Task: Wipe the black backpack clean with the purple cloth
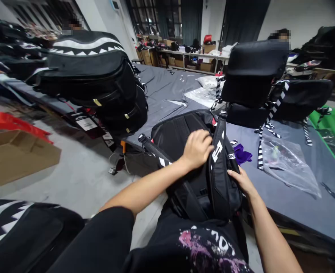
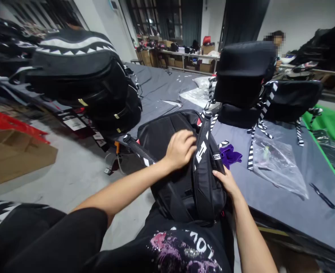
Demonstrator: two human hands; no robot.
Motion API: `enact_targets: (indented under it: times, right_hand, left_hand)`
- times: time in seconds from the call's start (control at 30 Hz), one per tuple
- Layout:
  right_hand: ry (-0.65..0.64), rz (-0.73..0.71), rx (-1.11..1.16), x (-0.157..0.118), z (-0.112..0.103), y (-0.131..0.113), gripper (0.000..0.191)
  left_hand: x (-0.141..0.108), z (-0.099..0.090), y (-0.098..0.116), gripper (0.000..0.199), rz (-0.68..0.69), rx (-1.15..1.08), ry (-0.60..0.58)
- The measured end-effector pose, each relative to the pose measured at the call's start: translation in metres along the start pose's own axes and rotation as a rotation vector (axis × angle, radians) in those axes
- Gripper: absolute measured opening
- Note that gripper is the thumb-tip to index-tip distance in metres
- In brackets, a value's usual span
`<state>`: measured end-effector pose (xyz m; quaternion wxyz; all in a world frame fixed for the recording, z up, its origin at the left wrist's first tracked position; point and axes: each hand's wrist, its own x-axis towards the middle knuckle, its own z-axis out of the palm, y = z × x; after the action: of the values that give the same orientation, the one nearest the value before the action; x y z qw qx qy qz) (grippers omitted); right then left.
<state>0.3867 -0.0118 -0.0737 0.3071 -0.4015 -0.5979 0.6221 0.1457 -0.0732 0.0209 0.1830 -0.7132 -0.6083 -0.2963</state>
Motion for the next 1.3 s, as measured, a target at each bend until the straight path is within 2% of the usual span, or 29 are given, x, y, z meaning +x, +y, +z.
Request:
enact_targets:
  times: [0.03, 0.07, 0.1, 0.2, 0.27, 0.37, 0.53, 0.6, 0.7, 0.77, 0.87, 0.93, 1.0, 1.07, 1.13, 1.17, 1.2, 1.23, 1.27, 1.3]
  right_hand:
    - [0.007, -0.007, -0.019, 0.0, 0.0, 0.001, 0.058]
    - [0.012, -0.016, -0.044, -0.001, 0.0, 0.0, 0.056]
    - [0.011, -0.031, -0.075, -0.003, -0.001, 0.0, 0.055]
    - [-0.017, -0.113, -0.169, -0.01, 0.0, -0.004, 0.051]
    - [-0.023, -0.144, -0.213, -0.01, 0.003, -0.006, 0.053]
    - [0.015, -0.118, -0.269, -0.005, 0.01, -0.005, 0.055]
    - [0.033, -0.114, -0.27, 0.0, 0.013, 0.002, 0.054]
    - [0.042, -0.124, -0.258, -0.004, 0.012, 0.005, 0.055]
    - [0.076, -0.148, -0.257, -0.011, 0.011, 0.01, 0.057]
    - [0.1, -0.168, -0.257, -0.013, 0.011, 0.015, 0.058]
    - [0.137, -0.2, -0.256, -0.009, 0.01, 0.026, 0.057]
    - [0.124, -0.217, -0.275, -0.005, 0.008, 0.029, 0.056]
    - [0.117, -0.256, -0.373, -0.007, 0.006, 0.023, 0.054]
    - [0.204, -0.399, -0.556, -0.019, 0.009, 0.004, 0.048]
    - [0.306, -0.676, -0.732, -0.037, 0.022, -0.023, 0.042]
    - [0.29, -0.837, -0.788, -0.045, 0.034, -0.037, 0.042]
    - [0.191, -0.979, -0.828, -0.051, 0.048, -0.048, 0.044]
    - [0.005, -1.077, -0.889, -0.054, 0.064, -0.057, 0.043]
    - [-0.15, -1.101, -0.986, -0.052, 0.079, -0.062, 0.039]
    - [-0.223, -1.122, -1.079, -0.048, 0.093, -0.063, 0.032]
  left_hand:
    - [0.013, 0.001, -0.007, 0.031, -0.045, 0.05, -0.011]
    - [0.022, 0.003, -0.011, 0.03, -0.033, 0.075, -0.036]
    - [0.028, 0.005, -0.013, 0.029, 0.023, 0.076, -0.064]
    - [0.033, 0.008, -0.005, 0.028, 0.308, 0.007, -0.15]
    - [0.038, 0.008, -0.004, 0.028, 0.413, -0.016, -0.229]
    - [0.052, 0.013, -0.016, 0.028, 0.423, -0.017, -0.32]
    - [0.061, 0.025, -0.035, 0.026, 0.428, 0.004, -0.312]
    - [0.057, 0.022, -0.036, 0.026, 0.431, 0.039, -0.337]
    - [0.054, 0.005, -0.05, 0.026, 0.482, 0.071, -0.376]
    - [0.057, -0.01, -0.071, 0.036, 0.503, 0.111, -0.342]
    - [0.064, -0.028, -0.103, 0.051, 0.463, 0.215, -0.217]
    - [0.065, -0.032, -0.111, 0.053, 0.443, 0.261, -0.139]
    - [0.062, -0.029, -0.106, 0.051, 0.449, 0.263, -0.083]
    - [0.058, -0.022, -0.093, 0.045, 0.459, 0.227, -0.064]
    - [0.055, -0.014, -0.079, 0.039, 0.465, 0.185, -0.07]
    - [0.055, -0.01, -0.074, 0.037, 0.463, 0.17, -0.073]
    - [0.055, -0.006, -0.069, 0.035, 0.455, 0.159, -0.072]
    - [0.055, -0.002, -0.065, 0.033, 0.445, 0.152, -0.072]
    - [0.055, 0.001, -0.062, 0.031, 0.435, 0.147, -0.077]
    - [0.056, 0.003, -0.06, 0.03, 0.426, 0.142, -0.087]
